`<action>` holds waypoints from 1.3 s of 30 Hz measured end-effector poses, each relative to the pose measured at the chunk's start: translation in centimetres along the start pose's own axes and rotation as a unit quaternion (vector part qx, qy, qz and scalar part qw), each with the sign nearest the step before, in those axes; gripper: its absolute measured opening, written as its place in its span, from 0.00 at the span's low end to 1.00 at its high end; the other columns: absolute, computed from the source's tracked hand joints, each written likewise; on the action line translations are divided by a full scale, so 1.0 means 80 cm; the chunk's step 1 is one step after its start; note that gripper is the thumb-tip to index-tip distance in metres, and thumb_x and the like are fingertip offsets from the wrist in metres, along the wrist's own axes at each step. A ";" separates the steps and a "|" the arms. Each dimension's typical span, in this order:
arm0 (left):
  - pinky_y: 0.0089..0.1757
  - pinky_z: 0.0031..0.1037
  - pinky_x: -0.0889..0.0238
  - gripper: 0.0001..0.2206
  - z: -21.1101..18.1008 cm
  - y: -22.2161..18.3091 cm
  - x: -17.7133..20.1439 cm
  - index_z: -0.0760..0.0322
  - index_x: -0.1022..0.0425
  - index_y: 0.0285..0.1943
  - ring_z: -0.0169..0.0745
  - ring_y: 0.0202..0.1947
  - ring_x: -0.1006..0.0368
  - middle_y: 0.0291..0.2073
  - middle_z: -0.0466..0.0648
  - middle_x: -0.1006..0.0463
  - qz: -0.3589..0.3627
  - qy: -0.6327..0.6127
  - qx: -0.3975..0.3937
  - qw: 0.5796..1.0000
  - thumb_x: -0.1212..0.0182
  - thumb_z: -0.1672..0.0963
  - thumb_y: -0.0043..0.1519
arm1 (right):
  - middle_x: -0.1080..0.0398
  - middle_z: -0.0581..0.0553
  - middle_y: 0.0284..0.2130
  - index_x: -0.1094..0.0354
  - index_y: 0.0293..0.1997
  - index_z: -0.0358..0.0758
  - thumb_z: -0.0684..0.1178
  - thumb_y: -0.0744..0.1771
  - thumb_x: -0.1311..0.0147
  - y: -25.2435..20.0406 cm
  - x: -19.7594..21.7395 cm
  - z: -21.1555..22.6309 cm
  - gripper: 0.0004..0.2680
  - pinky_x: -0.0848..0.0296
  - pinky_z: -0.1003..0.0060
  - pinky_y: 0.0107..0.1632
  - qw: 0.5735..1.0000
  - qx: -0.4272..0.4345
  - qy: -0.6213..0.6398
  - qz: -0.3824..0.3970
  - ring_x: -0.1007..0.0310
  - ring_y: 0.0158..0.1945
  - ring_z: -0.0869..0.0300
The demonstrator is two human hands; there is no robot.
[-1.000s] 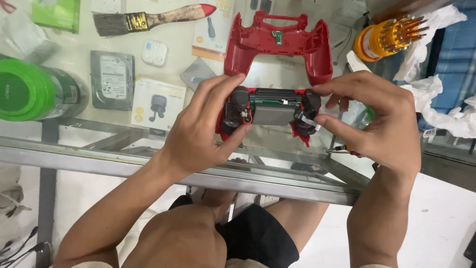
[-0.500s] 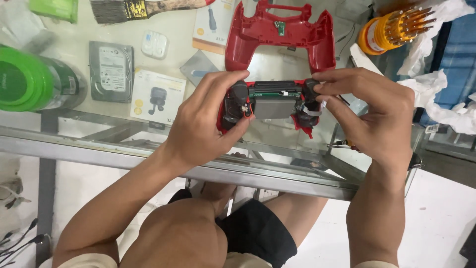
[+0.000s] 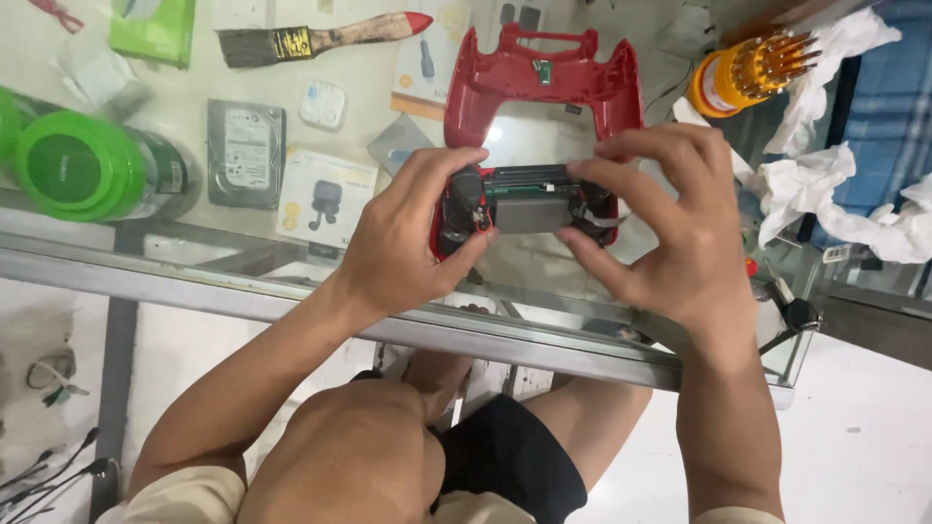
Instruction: Disassembling and inspecting the internal components of a game controller for repair
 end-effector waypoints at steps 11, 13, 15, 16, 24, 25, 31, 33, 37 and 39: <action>0.42 0.37 0.31 0.37 -0.018 0.019 0.014 0.69 0.28 0.62 0.50 0.46 0.21 0.51 0.53 0.20 -0.016 0.191 -0.095 0.977 0.44 0.35 0.63 | 0.29 0.27 0.54 0.29 0.60 0.24 0.49 0.68 0.32 0.000 0.008 -0.010 0.19 0.26 0.48 0.60 0.994 -0.061 0.058 0.064 0.27 0.59 0.39; 0.41 0.38 0.34 0.38 -0.030 0.035 0.018 0.66 0.25 0.59 0.49 0.45 0.24 0.51 0.52 0.21 -0.019 0.251 -0.115 0.961 0.50 0.33 0.64 | 0.29 0.26 0.55 0.31 0.62 0.23 0.50 0.69 0.33 -0.003 0.002 -0.010 0.20 0.27 0.46 0.61 0.994 -0.058 0.049 0.074 0.28 0.60 0.38; 0.29 0.30 0.34 0.26 -0.045 0.058 0.019 0.65 0.27 0.58 0.41 0.35 0.24 0.46 0.49 0.23 0.026 0.238 -0.169 0.956 0.41 0.40 0.71 | 0.28 0.24 0.54 0.29 0.59 0.22 0.45 0.71 0.37 -0.008 0.000 -0.010 0.14 0.24 0.47 0.60 0.997 -0.039 0.052 0.034 0.25 0.58 0.38; 0.29 0.30 0.34 0.26 -0.049 0.065 0.011 0.65 0.27 0.58 0.41 0.35 0.24 0.46 0.49 0.23 0.026 0.237 -0.169 0.956 0.41 0.40 0.71 | 0.28 0.24 0.54 0.29 0.59 0.22 0.45 0.71 0.37 -0.010 -0.005 -0.009 0.14 0.24 0.47 0.60 0.997 -0.040 0.052 0.035 0.25 0.58 0.38; 0.22 0.40 0.34 0.26 -0.027 0.085 -0.041 0.60 0.26 0.51 0.46 0.28 0.23 0.36 0.45 0.24 0.120 0.248 -0.092 0.957 0.27 0.43 0.55 | 0.27 0.22 0.46 0.28 0.51 0.18 0.31 0.70 0.43 -0.030 -0.027 -0.024 0.06 0.22 0.49 0.54 0.997 -0.029 0.041 -0.066 0.24 0.49 0.39; 0.22 0.40 0.34 0.26 -0.024 0.084 -0.043 0.60 0.26 0.51 0.46 0.28 0.23 0.36 0.45 0.24 0.121 0.246 -0.089 0.958 0.27 0.43 0.55 | 0.27 0.22 0.46 0.28 0.51 0.18 0.31 0.70 0.43 -0.032 -0.027 -0.027 0.06 0.22 0.49 0.54 0.997 -0.030 0.043 -0.062 0.24 0.49 0.39; 0.19 0.55 0.35 0.17 -0.002 0.091 -0.051 0.63 0.29 0.44 0.70 0.24 0.23 0.30 0.51 0.19 0.244 0.177 0.030 0.953 0.33 0.47 0.62 | 0.24 0.20 0.41 0.24 0.45 0.17 0.30 0.70 0.38 -0.043 -0.032 -0.042 0.02 0.24 0.49 0.48 0.995 -0.041 0.059 -0.073 0.21 0.44 0.36; 0.22 0.58 0.35 0.15 0.001 0.094 -0.049 0.64 0.29 0.43 0.76 0.24 0.25 0.30 0.56 0.20 0.291 0.137 0.074 0.944 0.36 0.50 0.64 | 0.25 0.19 0.40 0.24 0.45 0.17 0.26 0.70 0.37 -0.046 -0.034 -0.047 0.02 0.23 0.51 0.46 0.995 -0.016 0.069 -0.072 0.22 0.43 0.37; 0.19 0.54 0.34 0.15 -0.004 0.082 -0.056 0.62 0.29 0.43 0.69 0.23 0.23 0.28 0.51 0.20 0.223 0.174 0.042 0.958 0.32 0.49 0.62 | 0.24 0.19 0.39 0.24 0.43 0.17 0.27 0.69 0.37 -0.049 -0.033 -0.046 0.01 0.25 0.50 0.45 0.995 -0.020 0.073 -0.070 0.22 0.42 0.38; 0.18 0.49 0.34 0.15 -0.006 0.080 -0.057 0.63 0.29 0.42 0.62 0.20 0.24 0.25 0.48 0.21 0.205 0.192 0.028 0.959 0.32 0.50 0.62 | 0.26 0.14 0.41 0.26 0.41 0.15 0.26 0.70 0.37 -0.049 -0.033 -0.045 0.02 0.23 0.47 0.47 0.994 -0.017 0.081 -0.067 0.22 0.43 0.35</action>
Point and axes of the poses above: each hand's wrist, its own y-axis towards the middle knuckle, its own x-axis out of the back of the hand, z = x × y, the point moved 3 cm from there along y, towards the middle knuckle
